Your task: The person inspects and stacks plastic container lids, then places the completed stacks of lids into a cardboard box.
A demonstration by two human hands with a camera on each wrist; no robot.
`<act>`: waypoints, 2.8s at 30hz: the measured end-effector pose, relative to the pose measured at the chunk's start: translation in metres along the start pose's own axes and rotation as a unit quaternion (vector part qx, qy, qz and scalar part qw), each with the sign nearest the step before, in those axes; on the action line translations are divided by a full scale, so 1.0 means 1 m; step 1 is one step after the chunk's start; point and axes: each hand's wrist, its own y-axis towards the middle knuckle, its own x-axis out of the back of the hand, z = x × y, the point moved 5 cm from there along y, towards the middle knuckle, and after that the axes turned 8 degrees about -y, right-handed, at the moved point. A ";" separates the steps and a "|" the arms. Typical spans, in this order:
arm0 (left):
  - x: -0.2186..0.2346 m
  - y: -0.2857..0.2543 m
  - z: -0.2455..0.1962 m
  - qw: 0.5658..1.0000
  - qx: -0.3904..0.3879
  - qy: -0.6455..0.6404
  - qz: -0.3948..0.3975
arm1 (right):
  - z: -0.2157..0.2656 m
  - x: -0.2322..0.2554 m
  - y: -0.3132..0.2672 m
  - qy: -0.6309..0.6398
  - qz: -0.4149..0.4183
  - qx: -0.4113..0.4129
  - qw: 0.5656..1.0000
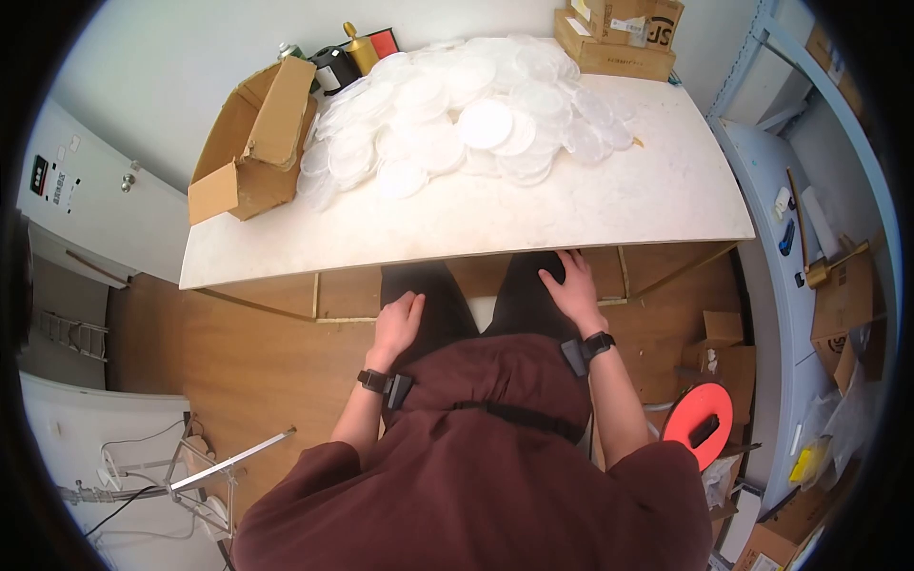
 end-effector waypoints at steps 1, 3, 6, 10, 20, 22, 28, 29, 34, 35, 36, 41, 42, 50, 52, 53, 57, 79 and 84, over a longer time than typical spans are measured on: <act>0.001 0.000 0.000 1.000 0.000 0.000 -0.002 | 0.000 0.000 0.000 0.005 -0.004 0.000 1.000; 0.001 0.001 -0.002 1.000 0.000 0.000 -0.002 | -0.001 -0.001 0.001 0.012 -0.007 0.007 1.000; -0.001 0.001 0.003 1.000 0.004 0.000 -0.004 | -0.001 -0.001 0.002 0.012 -0.006 0.008 1.000; -0.001 0.001 0.004 1.000 0.002 0.001 -0.006 | 0.001 0.001 0.002 0.017 -0.022 0.022 0.999; 0.001 -0.001 -0.001 1.000 0.001 -0.002 -0.002 | -0.001 -0.001 0.003 0.021 -0.022 0.022 0.999; 0.002 -0.001 -0.001 1.000 0.003 -0.001 0.000 | -0.001 0.000 0.003 0.024 -0.017 0.017 0.999; 0.000 0.000 0.002 1.000 0.003 0.000 -0.002 | -0.002 -0.001 0.003 0.017 -0.015 0.017 1.000; 0.000 0.000 0.002 1.000 0.004 0.001 -0.002 | -0.001 0.000 0.003 0.017 -0.015 0.018 1.000; -0.002 0.001 0.004 1.000 0.001 0.004 -0.002 | -0.003 -0.002 0.003 0.015 -0.018 0.016 1.000; -0.002 0.001 0.004 1.000 -0.001 0.003 -0.003 | -0.004 -0.002 0.003 0.014 -0.020 0.015 1.000; -0.002 0.001 0.005 1.000 -0.003 0.002 -0.003 | -0.004 -0.002 0.003 0.017 -0.020 0.018 0.999; -0.003 0.000 0.005 1.000 -0.004 -0.004 -0.009 | -0.006 -0.004 0.004 0.010 -0.026 0.020 0.999; -0.003 0.000 0.005 1.000 -0.002 -0.010 -0.013 | -0.006 -0.004 0.003 0.011 -0.024 0.015 1.000; -0.002 0.000 0.004 1.000 0.001 0.004 -0.006 | -0.004 -0.002 0.002 0.007 -0.029 0.026 0.999; -0.002 0.000 0.003 1.000 0.000 0.000 -0.005 | -0.004 -0.003 0.002 0.001 -0.032 0.024 0.999; -0.002 0.000 0.002 1.000 0.000 -0.001 -0.006 | -0.005 -0.003 0.002 0.001 -0.033 0.023 0.999; -0.001 -0.001 0.004 1.000 -0.006 0.003 -0.010 | -0.001 -0.002 0.002 0.001 -0.024 0.015 1.000; -0.001 0.000 0.005 1.000 0.008 0.003 0.000 | 0.004 0.003 -0.001 0.012 -0.016 0.011 1.000; 0.000 0.000 0.003 1.000 0.010 0.004 -0.001 | 0.005 0.005 -0.001 0.015 -0.019 0.011 1.000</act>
